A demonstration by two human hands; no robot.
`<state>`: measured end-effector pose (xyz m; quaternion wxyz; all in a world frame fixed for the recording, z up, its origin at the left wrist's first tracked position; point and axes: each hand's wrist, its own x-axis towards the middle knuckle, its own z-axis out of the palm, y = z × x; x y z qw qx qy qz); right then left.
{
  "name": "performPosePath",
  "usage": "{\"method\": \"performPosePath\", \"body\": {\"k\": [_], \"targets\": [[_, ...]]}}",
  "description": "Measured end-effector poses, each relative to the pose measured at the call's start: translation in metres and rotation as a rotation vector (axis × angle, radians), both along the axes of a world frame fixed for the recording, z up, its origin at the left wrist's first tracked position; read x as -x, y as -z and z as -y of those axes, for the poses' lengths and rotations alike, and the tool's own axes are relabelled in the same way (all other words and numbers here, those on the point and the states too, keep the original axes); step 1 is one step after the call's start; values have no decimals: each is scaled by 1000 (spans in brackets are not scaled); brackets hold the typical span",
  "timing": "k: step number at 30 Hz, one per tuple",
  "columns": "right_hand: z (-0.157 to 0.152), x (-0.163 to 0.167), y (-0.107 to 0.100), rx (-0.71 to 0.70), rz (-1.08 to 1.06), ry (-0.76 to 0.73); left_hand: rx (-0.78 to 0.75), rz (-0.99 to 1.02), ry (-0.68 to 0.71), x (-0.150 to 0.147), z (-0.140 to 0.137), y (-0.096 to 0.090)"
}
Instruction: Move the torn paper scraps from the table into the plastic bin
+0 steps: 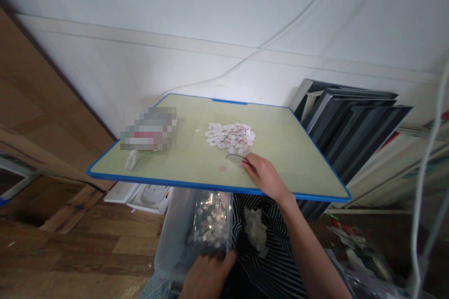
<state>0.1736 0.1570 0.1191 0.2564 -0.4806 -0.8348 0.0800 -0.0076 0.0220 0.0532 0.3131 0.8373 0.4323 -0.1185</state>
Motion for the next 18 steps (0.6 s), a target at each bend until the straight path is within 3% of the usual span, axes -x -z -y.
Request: {"method": "performPosePath", "body": {"k": [18], "targets": [[11,31,-6,154,-88,-311,-47,-43,1,-2,1,1]]}}
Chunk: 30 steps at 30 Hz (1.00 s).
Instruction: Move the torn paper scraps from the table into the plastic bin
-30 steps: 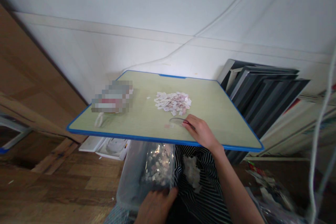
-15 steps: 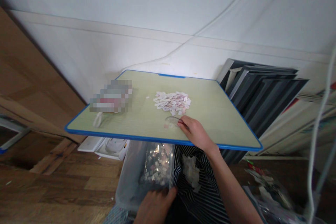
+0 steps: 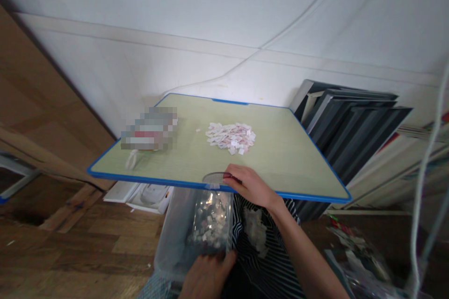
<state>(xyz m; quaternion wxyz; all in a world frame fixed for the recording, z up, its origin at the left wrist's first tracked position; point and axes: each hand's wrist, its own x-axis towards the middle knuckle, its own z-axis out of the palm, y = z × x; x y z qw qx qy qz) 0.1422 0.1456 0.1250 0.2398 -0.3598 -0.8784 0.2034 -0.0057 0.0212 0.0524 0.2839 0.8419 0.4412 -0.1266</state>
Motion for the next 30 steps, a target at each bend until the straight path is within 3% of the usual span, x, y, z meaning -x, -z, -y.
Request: {"method": "performPosePath", "body": {"k": [7,13,22,27,30], "targets": [[0,-3,2,72,-164,-35,-8,24,-21,1,1,-3],[-6,-9,9,125,-377,276,9,24,-26,1,2,-4],[-11,-27,6,158,-293,293,15,36,-9,0,1,-7],[-18,-58,8,66,-512,618,9,23,-3,0,1,-5],[-18,-66,9,33,-505,712,15,18,-7,0,2,-4]]}}
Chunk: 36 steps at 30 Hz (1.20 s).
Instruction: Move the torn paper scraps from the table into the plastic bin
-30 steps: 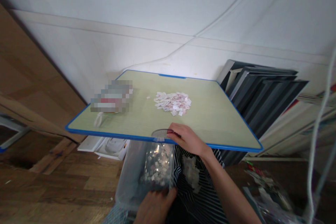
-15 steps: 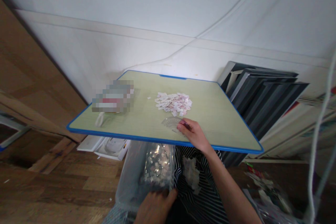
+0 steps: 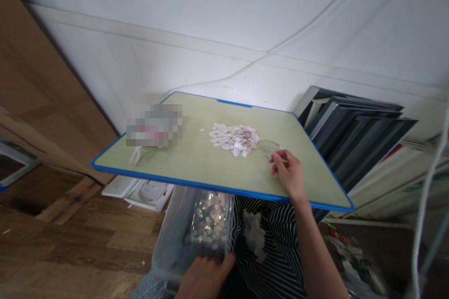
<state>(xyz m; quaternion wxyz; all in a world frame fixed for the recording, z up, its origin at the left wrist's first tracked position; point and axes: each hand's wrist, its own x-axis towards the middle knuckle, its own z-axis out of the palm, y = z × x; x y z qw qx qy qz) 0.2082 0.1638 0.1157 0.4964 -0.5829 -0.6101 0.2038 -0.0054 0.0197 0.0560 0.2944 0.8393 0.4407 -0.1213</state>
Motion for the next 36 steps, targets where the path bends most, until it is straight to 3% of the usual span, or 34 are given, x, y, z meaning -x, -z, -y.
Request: {"method": "performPosePath", "body": {"k": [11,18,25,36], "targets": [[1,8,-2,-105,402,-62,-27,-11,-8,0,1,-2],[3,6,-1,-146,294,18,-25,24,-19,2,0,6],[3,4,-2,-189,296,-70,-34,6,-40,0,1,1],[3,6,0,-76,195,-156,-31,-4,-44,1,3,3]]}}
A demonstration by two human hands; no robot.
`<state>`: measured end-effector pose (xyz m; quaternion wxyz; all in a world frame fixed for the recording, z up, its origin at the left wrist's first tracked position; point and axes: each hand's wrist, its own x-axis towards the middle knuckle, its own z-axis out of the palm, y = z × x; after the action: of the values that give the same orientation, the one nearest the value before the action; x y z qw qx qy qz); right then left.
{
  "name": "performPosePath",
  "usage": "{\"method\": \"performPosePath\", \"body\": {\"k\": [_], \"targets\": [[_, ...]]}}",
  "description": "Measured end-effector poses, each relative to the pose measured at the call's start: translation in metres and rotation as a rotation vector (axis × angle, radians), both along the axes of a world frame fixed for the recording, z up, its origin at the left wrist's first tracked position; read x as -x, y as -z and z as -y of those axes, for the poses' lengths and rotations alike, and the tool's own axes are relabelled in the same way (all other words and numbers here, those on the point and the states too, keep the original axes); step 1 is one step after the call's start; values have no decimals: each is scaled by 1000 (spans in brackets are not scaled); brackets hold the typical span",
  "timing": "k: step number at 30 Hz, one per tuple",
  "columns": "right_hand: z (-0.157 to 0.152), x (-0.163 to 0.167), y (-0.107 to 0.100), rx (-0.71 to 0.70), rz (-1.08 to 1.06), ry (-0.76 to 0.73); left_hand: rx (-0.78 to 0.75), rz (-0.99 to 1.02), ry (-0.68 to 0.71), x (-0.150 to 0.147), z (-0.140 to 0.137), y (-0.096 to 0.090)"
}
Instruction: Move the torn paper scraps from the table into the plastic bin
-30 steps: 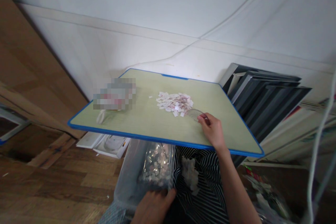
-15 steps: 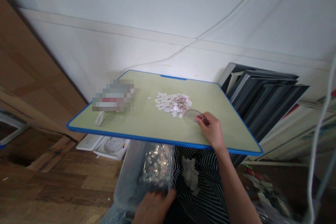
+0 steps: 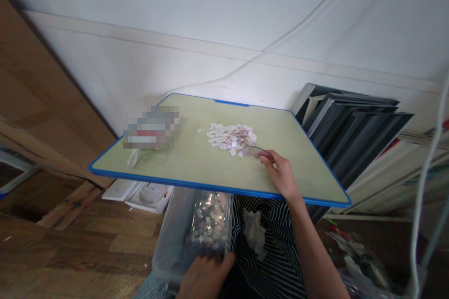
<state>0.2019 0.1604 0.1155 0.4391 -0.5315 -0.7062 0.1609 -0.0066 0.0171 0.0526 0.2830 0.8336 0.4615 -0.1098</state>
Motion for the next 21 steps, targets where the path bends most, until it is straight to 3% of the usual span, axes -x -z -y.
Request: {"method": "performPosePath", "body": {"k": [5,10,16,21], "targets": [[2,0,0,-75,-118,64,19,-12,15,-1,-1,-3],[1,3,-2,-33,8,-39,35,-2,16,-1,-2,-5],[4,2,-3,-80,-102,63,31,-1,46,-1,-4,-6],[5,1,-2,-61,-103,25,32,-2,41,-1,-4,-3]]}}
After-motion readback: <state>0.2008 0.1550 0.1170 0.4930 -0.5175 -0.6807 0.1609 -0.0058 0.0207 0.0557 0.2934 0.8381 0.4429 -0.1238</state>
